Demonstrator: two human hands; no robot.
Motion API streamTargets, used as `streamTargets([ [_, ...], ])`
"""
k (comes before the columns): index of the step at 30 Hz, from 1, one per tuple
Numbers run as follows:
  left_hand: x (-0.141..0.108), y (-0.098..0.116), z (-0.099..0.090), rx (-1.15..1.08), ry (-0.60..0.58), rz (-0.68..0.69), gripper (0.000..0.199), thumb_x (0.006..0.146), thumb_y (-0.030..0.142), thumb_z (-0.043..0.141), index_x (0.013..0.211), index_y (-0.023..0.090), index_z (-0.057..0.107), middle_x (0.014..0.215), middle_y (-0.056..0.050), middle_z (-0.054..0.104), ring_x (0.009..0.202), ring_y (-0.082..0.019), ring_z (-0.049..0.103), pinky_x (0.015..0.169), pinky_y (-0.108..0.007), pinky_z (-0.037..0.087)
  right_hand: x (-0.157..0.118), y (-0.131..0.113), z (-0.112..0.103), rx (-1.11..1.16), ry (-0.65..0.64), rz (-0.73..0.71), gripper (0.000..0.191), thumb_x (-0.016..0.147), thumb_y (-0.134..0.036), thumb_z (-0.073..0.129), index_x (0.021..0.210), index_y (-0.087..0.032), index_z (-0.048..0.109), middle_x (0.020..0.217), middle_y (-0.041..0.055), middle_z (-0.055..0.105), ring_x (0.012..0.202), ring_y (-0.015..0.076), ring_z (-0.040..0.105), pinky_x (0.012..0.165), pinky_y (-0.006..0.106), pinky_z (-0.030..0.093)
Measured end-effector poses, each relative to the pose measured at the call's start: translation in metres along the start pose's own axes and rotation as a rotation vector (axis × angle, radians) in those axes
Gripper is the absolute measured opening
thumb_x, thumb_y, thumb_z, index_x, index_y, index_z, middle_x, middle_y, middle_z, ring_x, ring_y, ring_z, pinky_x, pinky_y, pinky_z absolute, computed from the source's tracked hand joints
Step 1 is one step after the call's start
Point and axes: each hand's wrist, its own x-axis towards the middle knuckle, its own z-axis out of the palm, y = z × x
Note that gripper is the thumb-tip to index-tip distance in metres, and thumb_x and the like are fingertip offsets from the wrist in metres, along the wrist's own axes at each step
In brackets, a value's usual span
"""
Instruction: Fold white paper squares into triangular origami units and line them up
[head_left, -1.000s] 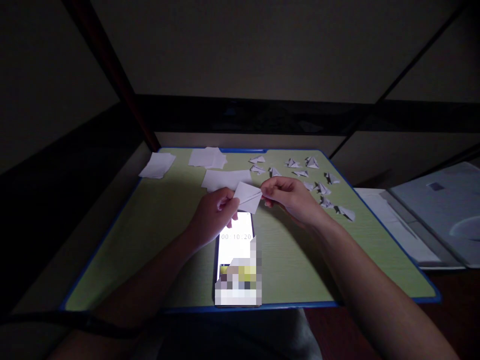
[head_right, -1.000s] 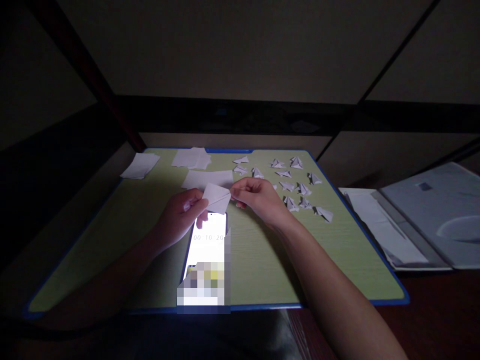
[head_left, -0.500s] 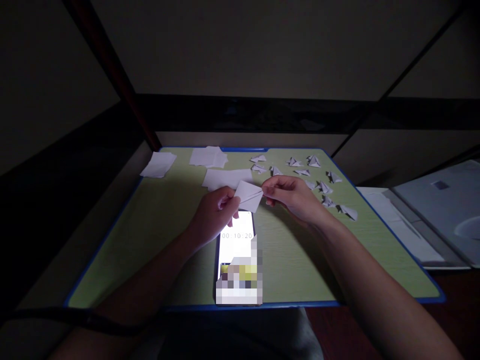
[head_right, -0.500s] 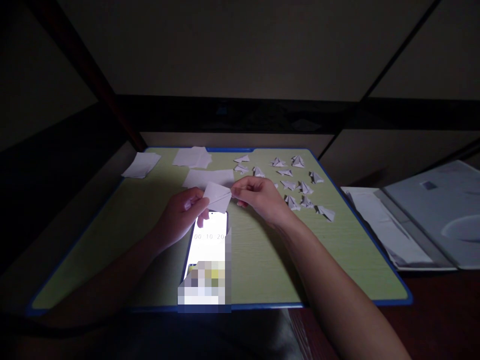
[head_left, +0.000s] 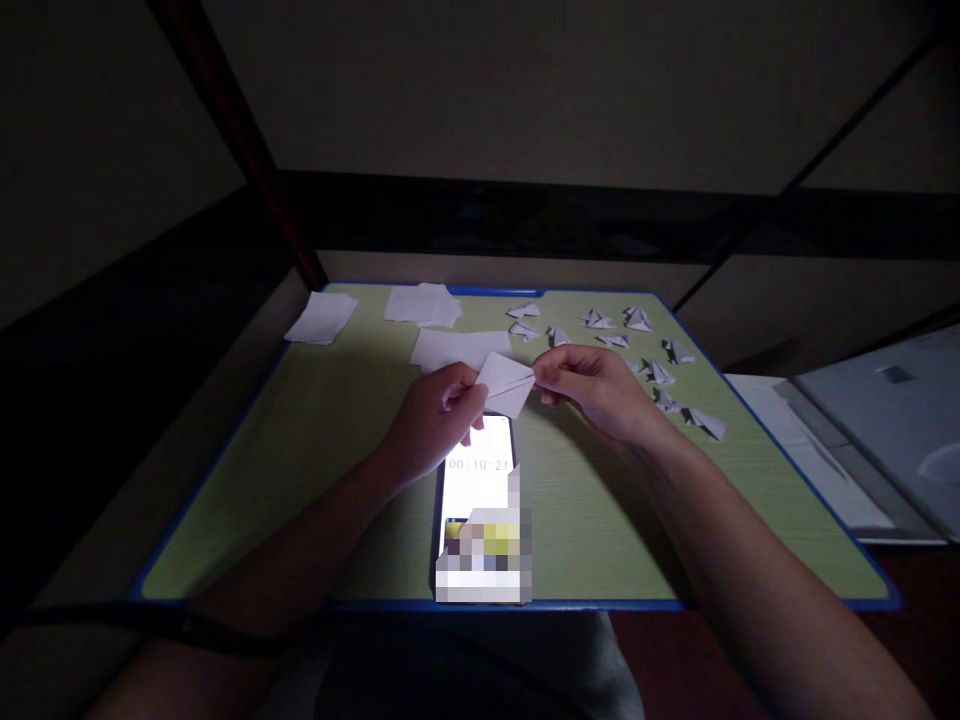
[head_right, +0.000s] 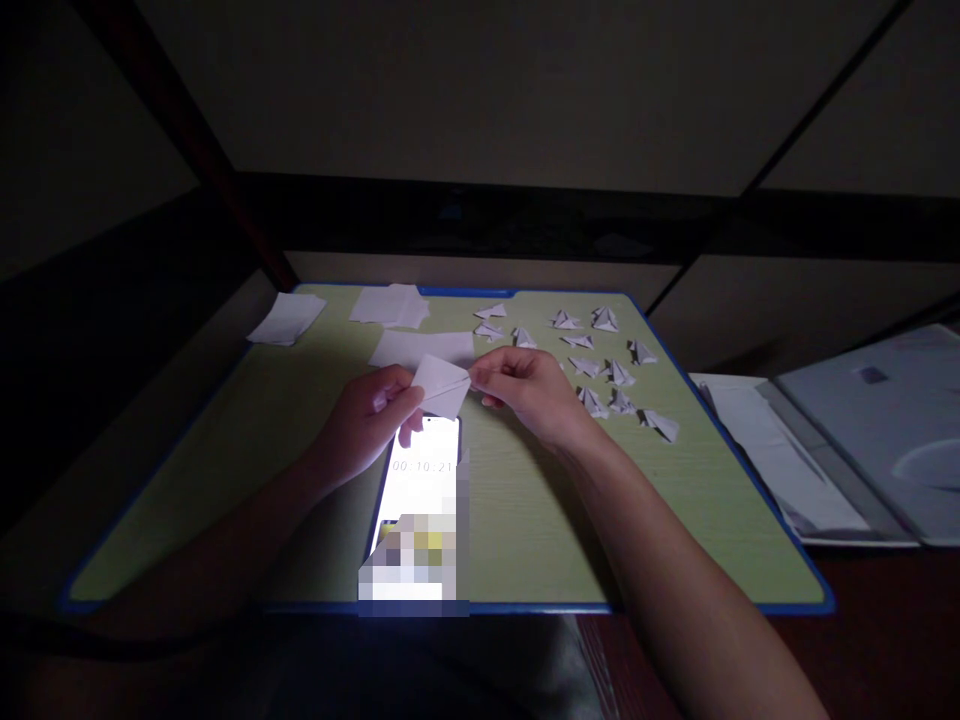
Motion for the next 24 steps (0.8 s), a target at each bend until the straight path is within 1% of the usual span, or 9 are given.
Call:
streamTargets([
  [10,0.0,0.0,0.0005,-0.009,0.003,0.014,0.02,0.085,0.019,0.051,0.065,0.019,0.049,0.053,0.002,0.06,0.04,-0.007,0.053,0.039,-0.018,0.042,-0.0015,0.0001,0.0011,-0.06,0.028,-0.058,0.014,0.067,-0.029,0.079,0.066,-0.018,0.069,0.057,-0.0013,0.059,0.053,0.0096,0.045,0.051,0.027,0.033],
  [14,-0.0012,0.001,0.0006,-0.013,0.008,0.025,0.021,0.085,0.018,0.052,0.065,0.019,0.049,0.053,0.002,0.059,0.04,-0.007,0.053,0.04,-0.018,0.042,-0.0014,-0.0002,0.0019,-0.041,0.034,-0.059,0.015,0.066,-0.03,0.08,0.067,-0.018,0.07,0.058,-0.0011,0.059,0.053,0.0096,0.046,0.051,0.027,0.033],
  [20,-0.0007,-0.0003,0.0003,-0.034,0.015,0.05,0.02,0.087,0.019,0.051,0.067,0.019,0.048,0.052,0.003,0.059,0.039,-0.006,0.052,0.04,-0.018,0.042,-0.0011,-0.0027,0.0021,0.001,-0.001,-0.039,0.022,0.063,-0.036,0.084,0.067,-0.018,0.071,0.057,-0.0011,0.06,0.052,0.0099,0.047,0.052,0.027,0.035],
  [24,-0.0001,-0.0003,0.0002,-0.044,0.016,0.045,0.02,0.087,0.021,0.051,0.067,0.019,0.048,0.053,0.003,0.059,0.039,-0.007,0.052,0.04,-0.019,0.042,-0.0011,-0.0027,0.0015,0.044,-0.013,-0.042,0.017,0.065,-0.033,0.083,0.069,-0.019,0.073,0.058,-0.0011,0.061,0.053,0.0099,0.047,0.053,0.027,0.035],
])
